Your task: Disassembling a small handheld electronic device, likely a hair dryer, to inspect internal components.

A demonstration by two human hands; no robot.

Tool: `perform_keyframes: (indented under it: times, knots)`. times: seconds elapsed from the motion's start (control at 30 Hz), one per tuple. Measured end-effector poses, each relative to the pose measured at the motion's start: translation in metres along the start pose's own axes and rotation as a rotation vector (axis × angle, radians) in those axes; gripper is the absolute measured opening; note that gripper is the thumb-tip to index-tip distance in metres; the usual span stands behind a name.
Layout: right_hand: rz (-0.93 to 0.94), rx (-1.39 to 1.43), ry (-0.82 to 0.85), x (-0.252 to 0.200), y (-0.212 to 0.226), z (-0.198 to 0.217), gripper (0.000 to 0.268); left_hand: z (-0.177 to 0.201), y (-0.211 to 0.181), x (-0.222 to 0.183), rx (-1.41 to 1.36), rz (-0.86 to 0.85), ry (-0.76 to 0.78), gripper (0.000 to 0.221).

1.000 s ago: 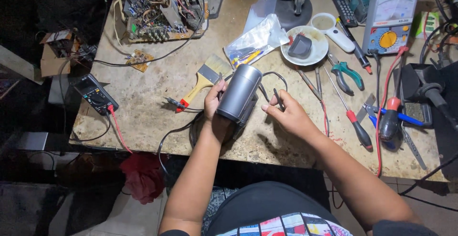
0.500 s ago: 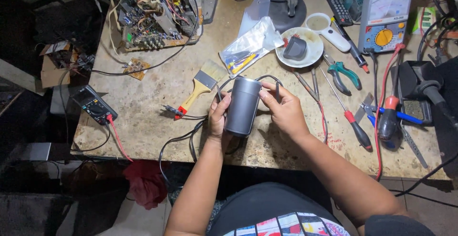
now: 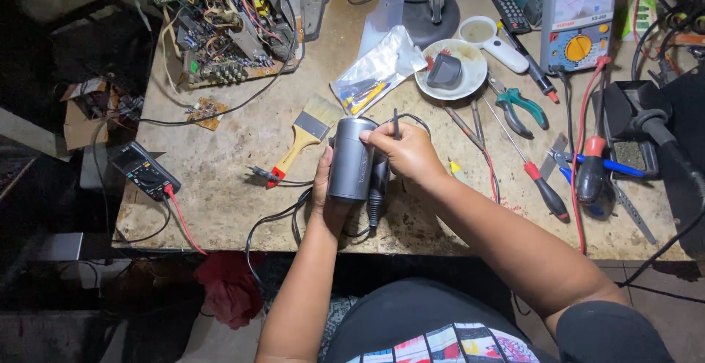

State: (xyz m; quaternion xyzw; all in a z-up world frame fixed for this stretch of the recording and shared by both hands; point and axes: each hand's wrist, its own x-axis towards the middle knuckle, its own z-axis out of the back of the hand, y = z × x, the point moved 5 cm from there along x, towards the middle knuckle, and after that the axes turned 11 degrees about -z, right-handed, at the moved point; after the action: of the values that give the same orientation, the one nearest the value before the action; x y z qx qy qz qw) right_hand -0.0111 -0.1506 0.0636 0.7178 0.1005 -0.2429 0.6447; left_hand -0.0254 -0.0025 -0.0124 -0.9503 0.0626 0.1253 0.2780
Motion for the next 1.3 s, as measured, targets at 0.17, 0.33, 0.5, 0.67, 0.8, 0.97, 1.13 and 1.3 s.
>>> perform_keyframes:
  times: [0.17,0.33,0.5,0.67,0.8,0.97,1.13,1.3]
  knots:
    - [-0.001,-0.039,0.024,0.025,-0.017,-0.007,0.015,-0.002,-0.002,0.002,-0.007,0.006,0.036,0.046]
    - [0.022,-0.004,0.072,0.002,0.005,-0.008,0.011,-0.014,-0.008,-0.007,0.043,0.004,0.007,0.046]
    - [0.003,0.051,0.201,-0.007,0.014,-0.001,0.017,-0.015,-0.031,0.010,0.355,-0.187,0.080,0.056]
    - [-0.065,0.057,0.247,0.004,0.007,-0.001,0.015,-0.007,-0.044,0.000,0.736,-0.390,0.146,0.044]
    - [-0.127,0.084,0.234,0.007,-0.004,-0.003,0.016,-0.022,-0.057,-0.002,1.150,-0.588,0.365,0.025]
    - [-0.124,0.087,0.269,0.036,-0.019,-0.003,0.017,-0.010,-0.052,0.009,1.289,-0.472,0.414,0.019]
    - [-0.091,0.077,0.278,0.035,-0.015,-0.005,0.017,0.000,-0.050,0.021,1.194,-0.384,0.441,0.013]
    - [0.104,-0.107,0.140,0.032,-0.005,0.010,0.020,0.006,-0.045,0.023,0.849,-0.290,0.465,0.025]
